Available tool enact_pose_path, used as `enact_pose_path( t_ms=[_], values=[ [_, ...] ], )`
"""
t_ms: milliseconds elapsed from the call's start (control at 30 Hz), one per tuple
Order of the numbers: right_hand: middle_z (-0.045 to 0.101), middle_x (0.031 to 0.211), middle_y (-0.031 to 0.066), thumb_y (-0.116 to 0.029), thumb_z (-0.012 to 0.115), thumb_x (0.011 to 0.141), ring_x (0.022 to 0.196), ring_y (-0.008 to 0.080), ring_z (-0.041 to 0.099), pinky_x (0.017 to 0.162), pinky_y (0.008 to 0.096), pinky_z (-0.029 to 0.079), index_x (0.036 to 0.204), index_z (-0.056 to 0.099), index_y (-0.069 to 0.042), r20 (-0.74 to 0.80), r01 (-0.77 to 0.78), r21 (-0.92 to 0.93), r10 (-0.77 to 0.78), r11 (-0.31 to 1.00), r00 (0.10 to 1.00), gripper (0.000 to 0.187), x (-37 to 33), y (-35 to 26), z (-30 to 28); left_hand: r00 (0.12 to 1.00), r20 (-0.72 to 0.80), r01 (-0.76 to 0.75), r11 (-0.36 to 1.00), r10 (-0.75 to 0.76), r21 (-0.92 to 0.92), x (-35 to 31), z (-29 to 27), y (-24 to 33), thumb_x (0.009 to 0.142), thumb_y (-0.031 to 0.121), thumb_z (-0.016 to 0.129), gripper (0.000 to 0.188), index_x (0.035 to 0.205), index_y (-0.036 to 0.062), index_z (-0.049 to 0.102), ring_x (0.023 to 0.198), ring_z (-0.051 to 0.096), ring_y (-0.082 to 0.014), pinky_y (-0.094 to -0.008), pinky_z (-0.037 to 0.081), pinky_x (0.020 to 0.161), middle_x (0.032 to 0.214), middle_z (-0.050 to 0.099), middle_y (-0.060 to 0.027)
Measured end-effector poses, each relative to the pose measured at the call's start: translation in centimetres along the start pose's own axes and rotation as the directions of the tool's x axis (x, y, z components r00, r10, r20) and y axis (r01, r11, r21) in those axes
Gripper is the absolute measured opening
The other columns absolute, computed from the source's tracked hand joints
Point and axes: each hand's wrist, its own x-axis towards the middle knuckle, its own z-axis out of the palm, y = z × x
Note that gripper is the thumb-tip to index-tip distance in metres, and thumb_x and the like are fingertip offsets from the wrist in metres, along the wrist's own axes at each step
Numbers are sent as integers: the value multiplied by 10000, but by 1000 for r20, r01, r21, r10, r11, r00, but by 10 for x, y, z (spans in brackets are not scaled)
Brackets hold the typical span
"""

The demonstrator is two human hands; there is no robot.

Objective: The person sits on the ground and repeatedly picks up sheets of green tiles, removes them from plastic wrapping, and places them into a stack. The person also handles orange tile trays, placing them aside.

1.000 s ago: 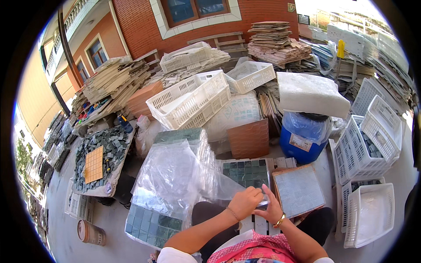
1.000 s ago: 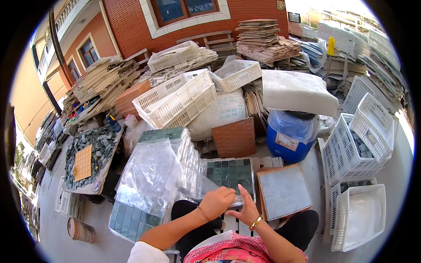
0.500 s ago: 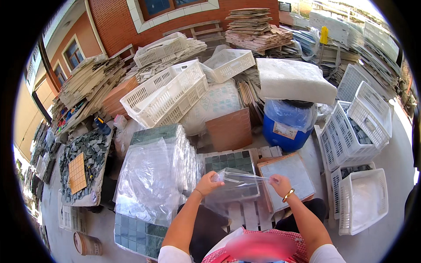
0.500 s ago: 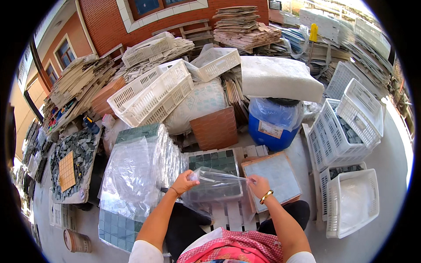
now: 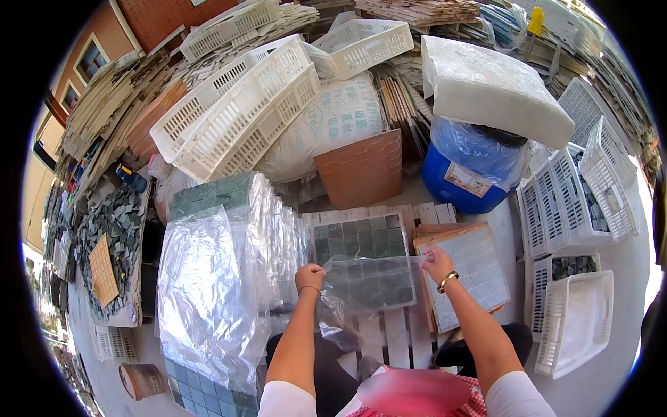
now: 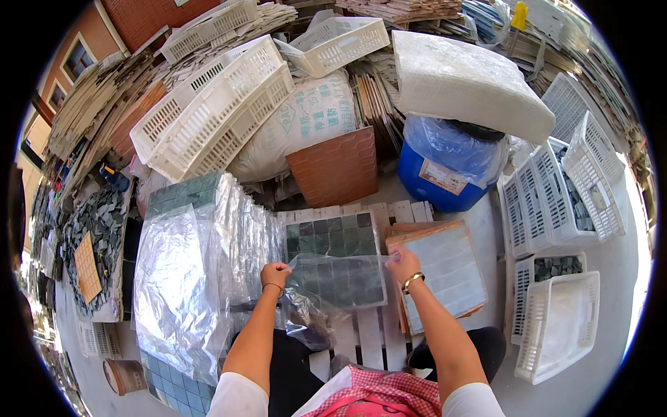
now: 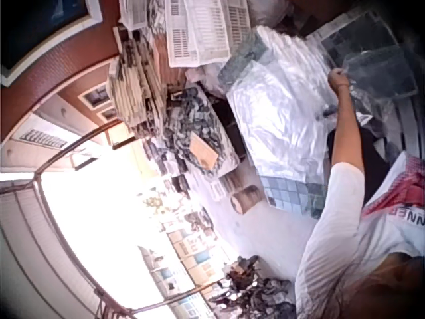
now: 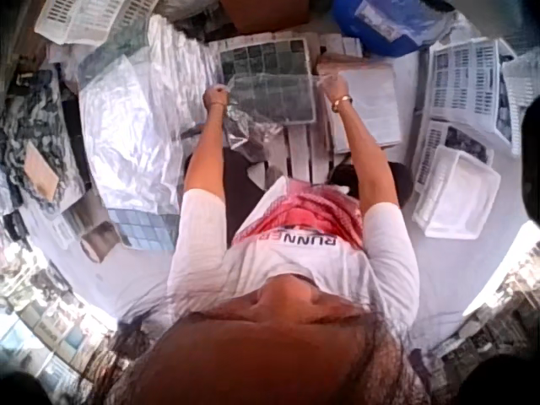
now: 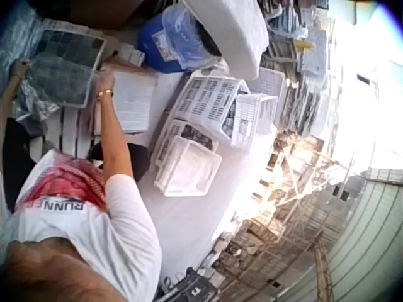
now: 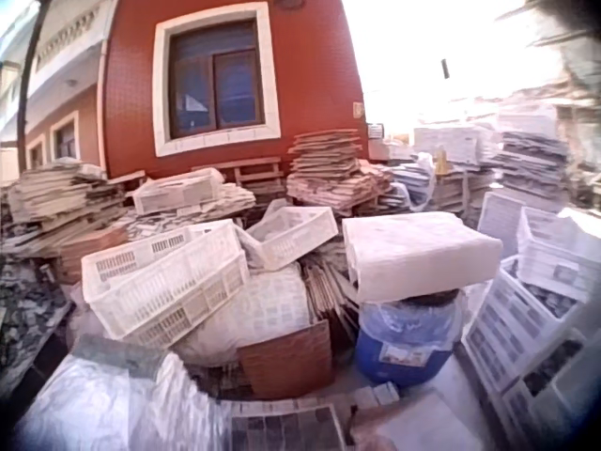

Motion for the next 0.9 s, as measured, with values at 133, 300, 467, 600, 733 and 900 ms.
enact_pose_path(
  t_ms=[133, 300, 467, 600, 733, 900],
  values=[
    [599, 714, 94, -26, 621, 636, 645, 193, 587, 612, 296, 461, 927, 531, -56, 18, -110, 70, 109, 991, 994, 305, 34, 8, 31, 989, -107, 123, 980, -106, 159, 29, 27, -17, 642, 127, 628, 72, 706, 111, 658, 643, 604, -235, -319, 466, 599, 690, 625, -78],
    [584, 711, 64, 21, 591, 661, 649, 145, 562, 606, 267, 450, 1009, 488, -60, 11, -84, 164, 84, 983, 996, 371, 77, 46, 65, 970, -112, 222, 974, -217, 33, 74, 59, -30, 693, 109, 594, 68, 719, 89, 653, 607, 606, -207, -304, 469, 572, 692, 625, -92],
    [591, 709, 78, -7, 578, 683, 679, 199, 582, 633, 305, 453, 1065, 451, -78, -9, -97, 106, 99, 990, 995, 409, 116, 36, 90, 965, -78, 229, 952, -249, -202, 121, 66, -59, 710, 47, 574, 158, 862, 10, 599, 554, 575, -131, -256, 450, 474, 707, 612, -95],
    [542, 950, 133, -31, 593, 683, 857, 260, 538, 734, 336, 431, 1144, 414, -101, -83, -53, 81, 60, 995, 995, 499, 136, 27, 95, 979, -185, 64, 989, -88, -131, 122, 71, -24, 725, 57, 568, 413, 1122, 21, 461, 873, 550, -218, -310, 448, 722, 1038, 522, -180],
    [381, 1203, 152, -71, 616, 670, 1071, 322, 394, 874, 403, 340, 1192, 392, -144, -112, 290, -202, -316, 935, 942, 573, 124, 22, 101, 932, -252, -152, 911, 261, 382, 92, 75, -19, 732, 132, 594, 670, 1299, 98, 239, 1144, 386, -260, -346, 364, 898, 1345, 213, -148],
    [276, 1307, 134, -199, 628, 685, 1207, 320, 243, 940, 505, 228, 1210, 389, -208, 273, 471, -432, -386, 769, 881, 576, 71, 47, 116, 998, 70, -46, 763, 1, 645, 29, 110, -30, 778, 296, 545, 663, 1327, 215, 182, 1253, 144, -321, -560, 256, 915, 1395, 81, -77]
  ],
)
